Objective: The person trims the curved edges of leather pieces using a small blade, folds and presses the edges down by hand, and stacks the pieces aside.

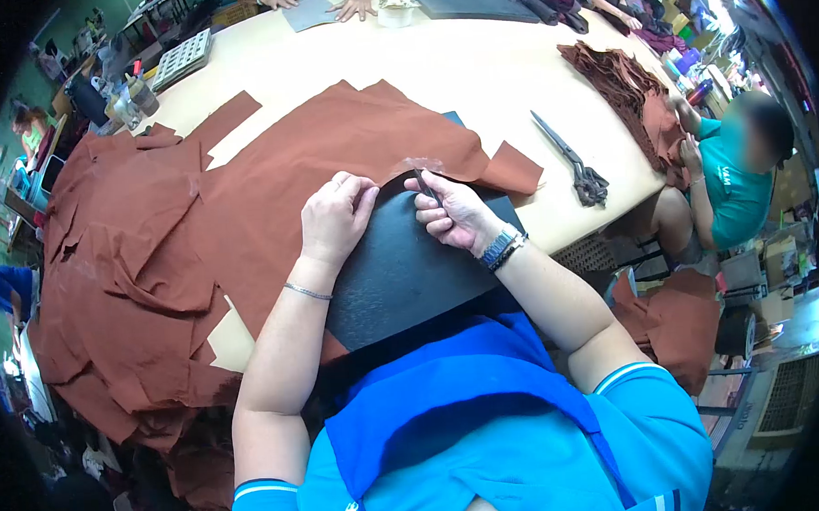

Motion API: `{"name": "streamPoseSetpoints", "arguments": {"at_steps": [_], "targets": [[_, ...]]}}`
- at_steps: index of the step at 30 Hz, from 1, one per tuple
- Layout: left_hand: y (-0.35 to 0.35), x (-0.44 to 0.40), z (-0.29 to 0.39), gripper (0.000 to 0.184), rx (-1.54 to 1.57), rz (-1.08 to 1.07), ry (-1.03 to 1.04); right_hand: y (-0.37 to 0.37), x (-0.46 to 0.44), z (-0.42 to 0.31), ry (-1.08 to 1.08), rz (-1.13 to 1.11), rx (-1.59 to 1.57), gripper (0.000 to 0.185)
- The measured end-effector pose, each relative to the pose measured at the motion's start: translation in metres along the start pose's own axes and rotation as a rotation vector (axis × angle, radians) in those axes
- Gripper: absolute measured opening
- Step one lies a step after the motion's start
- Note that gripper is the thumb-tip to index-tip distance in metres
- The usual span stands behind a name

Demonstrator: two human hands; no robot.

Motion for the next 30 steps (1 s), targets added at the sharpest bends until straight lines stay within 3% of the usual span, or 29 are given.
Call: {"name": "streamPoseSetpoints", "arguments": {"at_steps": [30], "targets": [[-0.003,0.000,0.006,0.011,-0.014,-0.114,-0.127,0.012,0.001,-0.001,0.040,-0.005,0.026,0.033]]}}
Point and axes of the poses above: each hand's wrist, its own x-axis away from the middle knuckle, its own y-axis out of the palm, z = x × y, the point moved 1 cm from there along -x, towards the middle knuckle, and after that the axes turned 9 degrees about -y, right-handed, at the moved point
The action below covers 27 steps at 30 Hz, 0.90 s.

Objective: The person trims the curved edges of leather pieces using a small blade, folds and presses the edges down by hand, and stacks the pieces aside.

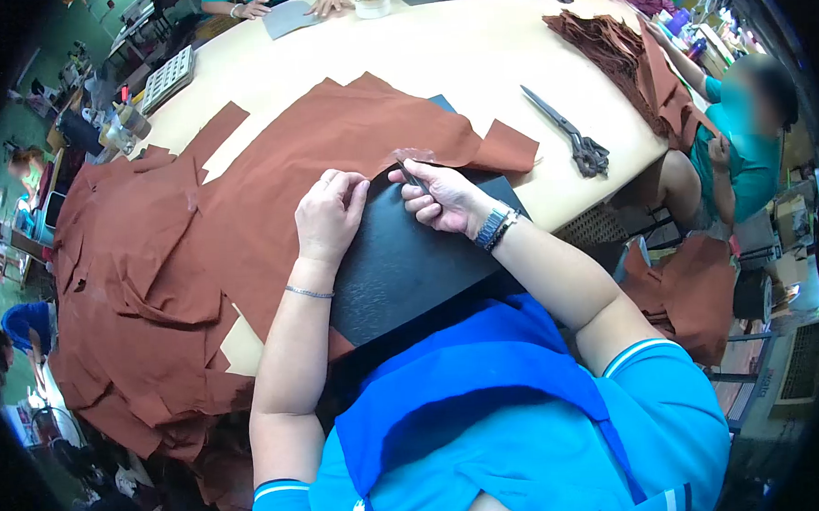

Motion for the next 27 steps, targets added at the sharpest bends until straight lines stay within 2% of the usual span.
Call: {"name": "streamPoseSetpoints", "arguments": {"at_steps": [3,4,5,7,9,10,11,13,14,17,19,21,22,23,24,27], "targets": [[-0.014,0.000,0.006,0.017,0.044,-0.114,-0.066,-0.001,0.014,0.000,-0.057,-0.025,0.037,0.032],[-0.020,0.000,0.009,0.020,0.071,-0.160,-0.080,-0.004,0.022,-0.004,-0.161,-0.001,0.111,0.033],[-0.033,-0.002,0.007,0.028,0.018,-0.243,-0.073,0.000,0.035,-0.017,-0.293,0.046,0.251,0.034],[-0.061,-0.004,-0.001,0.030,-0.015,-0.344,-0.003,-0.033,0.041,-0.054,-0.560,0.184,0.627,0.037],[-0.084,-0.005,-0.021,0.039,-0.290,-0.342,0.190,-0.095,0.025,-0.092,-1.136,0.466,1.301,0.039],[-0.095,-0.005,-0.027,0.058,-0.501,-0.394,0.278,-0.115,0.033,-0.114,-0.978,0.544,1.458,0.040],[-0.100,-0.003,-0.037,0.063,-0.517,-0.452,0.302,-0.131,0.042,-0.132,-0.810,0.614,1.605,0.042],[-0.096,0.005,-0.065,0.074,-0.552,-0.566,0.343,-0.139,0.060,-0.152,-0.483,0.781,1.630,0.041],[-0.090,0.006,-0.079,0.081,-0.489,-0.563,0.268,-0.181,0.044,-0.152,-0.766,0.869,1.805,0.037],[-0.058,-0.005,-0.073,0.084,-0.580,-0.328,-0.066,-0.121,0.052,-0.126,-1.323,0.663,1.901,0.035],[-0.027,-0.022,-0.063,0.089,-0.561,-0.164,-0.455,-0.059,0.059,-0.081,-1.211,0.363,1.673,0.040],[-0.003,-0.041,-0.062,0.093,-0.070,0.121,-0.637,-0.019,0.068,-0.034,-0.979,0.168,1.832,0.054],[0.003,-0.049,-0.060,0.093,0.126,0.183,-0.657,-0.005,0.073,-0.012,-0.960,0.164,1.939,0.057],[0.003,-0.050,-0.053,0.091,0.294,0.220,-0.573,0.003,0.079,0.006,-0.932,0.163,2.045,0.059],[-0.007,-0.046,-0.048,0.091,0.143,0.108,-0.464,0.000,0.080,0.018,-0.976,0.159,2.111,0.061],[-0.039,-0.018,-0.056,0.094,-0.318,-0.179,-0.042,-0.012,0.083,0.010,-0.945,0.189,2.037,0.058]]}}
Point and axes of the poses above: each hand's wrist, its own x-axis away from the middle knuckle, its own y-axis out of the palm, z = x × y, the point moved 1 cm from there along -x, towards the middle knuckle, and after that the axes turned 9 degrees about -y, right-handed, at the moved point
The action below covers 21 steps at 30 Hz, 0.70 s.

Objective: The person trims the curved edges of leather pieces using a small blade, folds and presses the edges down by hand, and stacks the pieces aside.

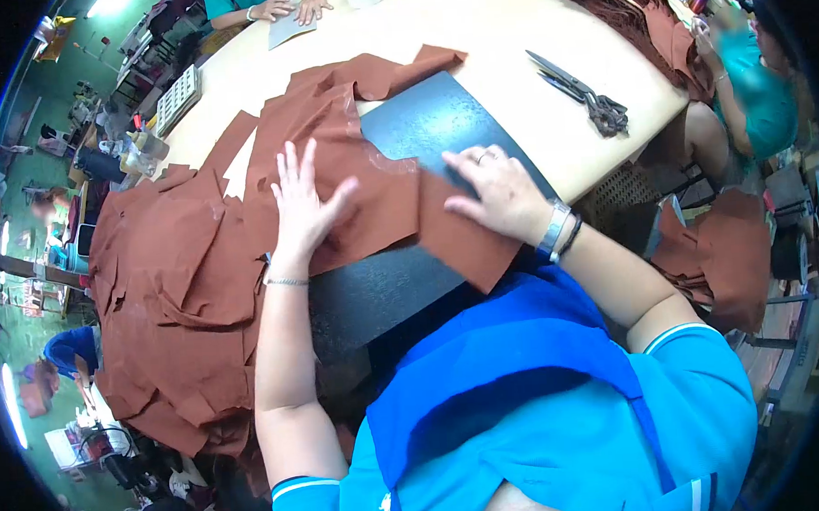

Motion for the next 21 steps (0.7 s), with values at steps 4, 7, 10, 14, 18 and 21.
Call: {"name": "streamPoseSetpoints", "arguments": {"at_steps": [4,7,10,14,18,21], "targets": [[-0.009,0.051,-0.004,0.095,-0.325,-0.116,-0.106,0.012,0.002,0.055,-0.073,0.100,-0.105,0.039],[-0.040,0.096,0.049,0.106,-0.515,-0.284,-0.268,-0.015,-0.001,0.047,-0.020,-0.132,-0.177,0.030],[-0.068,0.099,0.087,0.098,-0.587,-0.576,-0.336,-0.020,-0.006,0.060,-0.102,-0.230,-0.225,0.022],[-0.022,0.067,0.074,0.074,-0.273,-0.023,0.352,-0.039,-0.022,0.072,-0.247,-0.124,-0.243,0.016],[0.017,0.017,0.093,0.057,0.047,-0.239,0.556,-0.098,-0.042,0.076,-0.085,-0.283,-0.309,0.014],[0.038,0.000,0.109,0.050,0.114,-0.176,0.642,-0.106,-0.044,0.096,-0.224,0.092,0.278,0.015]]}}
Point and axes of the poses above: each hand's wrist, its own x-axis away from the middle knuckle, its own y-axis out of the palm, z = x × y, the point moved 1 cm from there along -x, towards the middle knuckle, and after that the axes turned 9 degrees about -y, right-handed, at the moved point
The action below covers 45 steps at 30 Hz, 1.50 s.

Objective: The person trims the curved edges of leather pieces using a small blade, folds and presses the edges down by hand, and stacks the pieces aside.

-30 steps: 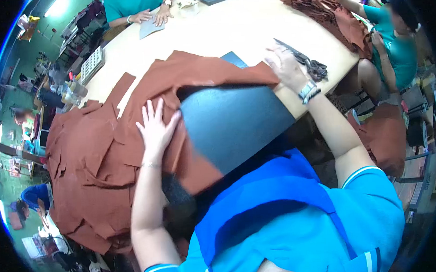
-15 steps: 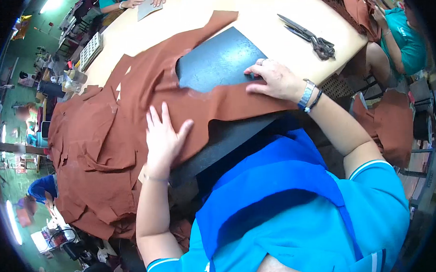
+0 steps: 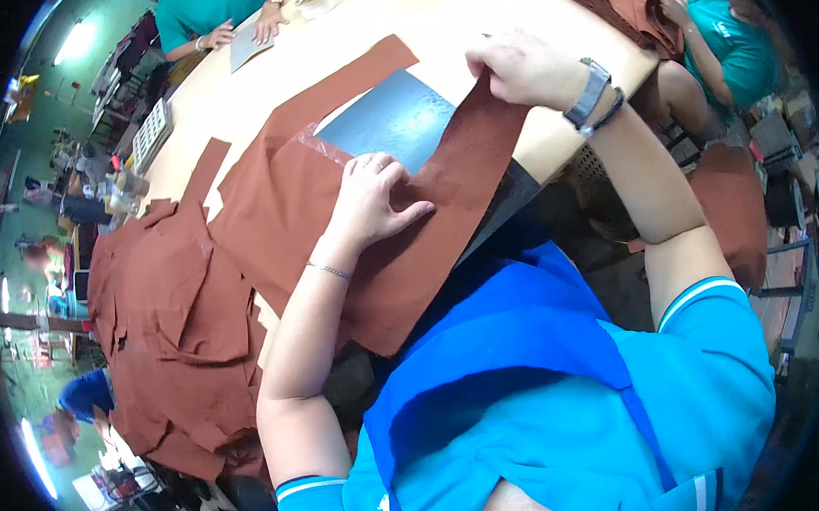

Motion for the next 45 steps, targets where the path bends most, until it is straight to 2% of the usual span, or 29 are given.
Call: {"name": "streamPoseSetpoints", "arguments": {"at_steps": [1,3,4,5,6,7,9,12,15,19,21,24,28,32,35,37,45], "targets": [[0.005,-0.006,0.000,0.049,-0.001,0.072,0.038,0.013,0.006,0.007,-0.009,0.049,-0.025,0.016],[0.007,-0.016,0.004,0.050,-0.015,-0.016,-0.042,0.020,-0.005,-0.011,-0.034,0.142,-0.082,0.018],[0.007,-0.020,0.006,0.050,-0.024,-0.060,-0.086,0.020,-0.002,-0.027,-0.015,0.039,-0.314,0.024],[0.007,-0.022,0.008,0.050,-0.028,-0.081,-0.094,0.043,0.007,-0.031,-0.054,-0.028,-0.407,0.033],[0.006,-0.024,0.010,0.050,-0.033,-0.101,-0.103,0.041,0.008,-0.048,0.083,-0.212,-0.605,0.036],[0.006,-0.024,0.011,0.050,-0.039,-0.123,-0.112,0.063,0.016,-0.048,-0.009,-0.179,-0.639,0.034],[0.008,-0.024,0.010,0.050,-0.026,-0.115,-0.094,0.068,0.016,-0.058,0.050,-0.296,-0.699,0.032],[0.009,-0.023,0.007,0.044,0.000,-0.083,-0.066,0.076,0.015,-0.054,0.053,-0.348,-0.734,0.028],[0.011,-0.021,-0.001,0.030,0.008,-0.066,-0.064,0.074,0.019,-0.051,-0.004,-0.221,-0.672,0.023],[0.007,-0.022,-0.001,0.014,-0.015,-0.122,-0.069,0.069,0.018,-0.052,0.090,-0.266,-0.847,0.020],[0.007,-0.023,0.002,0.015,-0.021,-0.130,-0.045,0.066,0.014,-0.054,0.082,-0.247,-0.909,0.021],[0.006,-0.025,0.003,0.016,-0.041,-0.151,-0.052,0.063,0.008,-0.051,0.139,-0.444,-0.859,0.023],[0.005,-0.027,-0.004,0.016,-0.060,-0.115,-0.079,0.070,0.016,-0.044,0.124,-0.372,-0.798,0.013],[0.000,-0.025,-0.011,0.016,-0.116,-0.116,-0.061,0.078,0.032,-0.044,0.020,-0.202,-0.680,0.012],[-0.002,-0.022,-0.016,0.017,-0.187,-0.116,0.000,0.079,0.041,-0.050,-0.056,-0.093,-0.605,0.011],[0.003,-0.018,-0.023,0.021,-0.238,-0.030,0.078,0.081,0.046,-0.054,-0.155,-0.027,-0.480,0.012],[0.004,-0.011,-0.025,0.026,-0.325,0.076,0.203,0.078,0.054,-0.074,-0.178,-0.013,-0.188,0.020]]}}
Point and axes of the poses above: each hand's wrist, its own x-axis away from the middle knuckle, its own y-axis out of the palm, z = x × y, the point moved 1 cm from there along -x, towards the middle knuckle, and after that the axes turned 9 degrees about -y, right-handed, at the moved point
